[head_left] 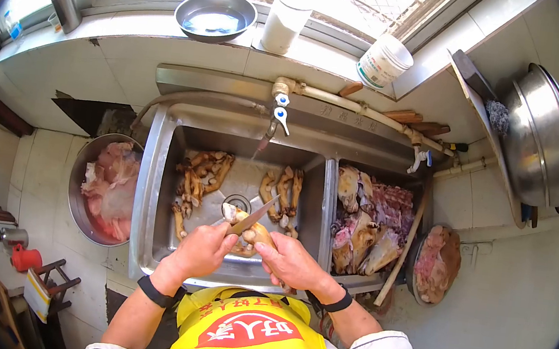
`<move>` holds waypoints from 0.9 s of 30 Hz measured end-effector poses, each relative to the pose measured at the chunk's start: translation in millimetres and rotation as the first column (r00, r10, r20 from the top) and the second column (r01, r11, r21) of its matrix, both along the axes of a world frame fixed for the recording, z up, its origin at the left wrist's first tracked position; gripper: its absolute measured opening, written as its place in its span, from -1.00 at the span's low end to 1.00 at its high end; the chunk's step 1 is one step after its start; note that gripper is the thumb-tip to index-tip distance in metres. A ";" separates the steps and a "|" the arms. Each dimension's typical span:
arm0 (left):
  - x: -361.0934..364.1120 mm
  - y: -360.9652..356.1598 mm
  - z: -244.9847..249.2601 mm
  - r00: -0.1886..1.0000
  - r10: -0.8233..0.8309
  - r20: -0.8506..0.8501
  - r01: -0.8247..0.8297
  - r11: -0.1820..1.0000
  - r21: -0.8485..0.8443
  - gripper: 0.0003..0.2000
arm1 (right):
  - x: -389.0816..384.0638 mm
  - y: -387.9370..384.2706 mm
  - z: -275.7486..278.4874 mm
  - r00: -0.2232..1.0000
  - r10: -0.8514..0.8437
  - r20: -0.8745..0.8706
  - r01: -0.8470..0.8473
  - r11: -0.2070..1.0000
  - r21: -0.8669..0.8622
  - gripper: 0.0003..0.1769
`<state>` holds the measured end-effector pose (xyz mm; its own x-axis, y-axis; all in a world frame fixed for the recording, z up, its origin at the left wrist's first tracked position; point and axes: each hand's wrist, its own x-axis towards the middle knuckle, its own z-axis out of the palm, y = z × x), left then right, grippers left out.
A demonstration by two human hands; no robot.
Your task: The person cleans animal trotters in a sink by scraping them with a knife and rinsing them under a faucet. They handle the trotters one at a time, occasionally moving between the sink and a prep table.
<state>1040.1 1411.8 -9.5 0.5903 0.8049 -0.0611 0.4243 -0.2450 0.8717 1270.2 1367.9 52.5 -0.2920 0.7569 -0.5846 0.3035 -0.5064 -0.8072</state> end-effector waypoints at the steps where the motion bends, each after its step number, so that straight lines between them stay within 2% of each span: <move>1: -0.5 1.0 -0.9 1.000 -0.005 0.001 0.005 1.000 -0.001 -0.76 | 0.7 0.3 2.7 1.000 -0.005 0.001 0.005 1.000 -0.001 -0.63; 3: -2.7 2.8 -3.5 0.988 -0.014 0.157 0.048 0.975 -0.217 -0.71 | 0.4 2.0 7.6 1.000 0.001 0.017 -0.001 1.000 -0.004 -0.63; 4: -4.9 1.6 -8.0 0.987 -0.013 0.158 0.047 0.975 -0.219 -0.71 | 0.7 2.1 5.6 1.000 0.002 0.018 -0.002 1.000 -0.006 -0.63; 5: -7.2 -0.7 -14.6 0.964 0.079 0.256 0.055 0.877 -0.477 -0.69 | 1.4 3.1 2.2 1.000 -0.002 0.008 0.002 1.000 0.009 -0.63; 6: -8.6 -3.3 -18.3 0.928 0.192 0.321 0.093 0.712 -0.696 -0.66 | 2.1 4.0 -0.9 1.000 -0.006 -0.004 0.006 1.000 0.023 -0.63; 7: -8.5 -6.1 -17.4 0.928 0.192 0.320 0.092 0.713 -0.695 -0.66 | 2.7 4.7 -3.0 1.000 -0.006 -0.004 0.006 1.000 0.023 -0.63; 9: -4.3 -9.7 -13.3 0.839 0.289 0.461 0.165 0.672 -0.722 -0.67 | 4.5 7.1 -5.8 0.984 -0.068 -0.167 0.055 0.995 -0.082 -0.63; 13: 4.0 -12.7 -11.4 0.825 0.364 0.433 0.089 0.673 -0.734 -0.67 | 3.7 8.0 -5.6 0.977 -0.094 -0.193 0.077 0.993 -0.091 -0.62; 14: 5.3 -11.8 -11.2 0.887 0.332 0.322 -0.093 0.811 -0.578 -0.70 | 3.1 7.0 -4.3 0.981 -0.100 -0.165 0.087 0.993 -0.086 -0.61; 15: 7.8 -10.3 -11.0 0.924 0.328 0.196 -0.242 0.900 -0.363 -0.73 | 3.3 6.6 -4.0 0.985 -0.107 -0.137 0.096 0.992 -0.081 -0.61; 16: 10.3 -9.1 -6.8 0.924 0.328 0.197 -0.242 0.899 -0.364 -0.73 | 3.4 5.8 -4.4 0.985 -0.107 -0.136 0.096 0.992 -0.081 -0.61; 18: 15.0 -8.3 4.7 0.962 0.268 0.051 -0.270 0.961 0.049 -0.77 | 3.5 4.4 -5.2 0.965 -0.147 -0.218 0.127 0.987 -0.100 -0.62; 22: 23.2 -11.7 -1.1 0.949 0.315 -0.024 -0.308 0.938 0.160 -0.79 | -0.5 2.0 -2.0 0.950 -0.186 -0.250 0.160 0.980 -0.120 -0.64; 25: 25.6 -9.8 -2.9 0.958 0.276 0.080 -0.285 0.949 0.133 -0.81 | 0.0 0.3 -0.2 0.939 -0.194 -0.283 0.163 0.978 -0.130 -0.64; 27: 22.7 -6.4 -5.1 0.949 0.200 0.244 -0.223 0.972 0.070 -0.74 | 0.5 -2.0 -1.5 0.933 -0.211 -0.293 0.178 0.975 -0.136 -0.63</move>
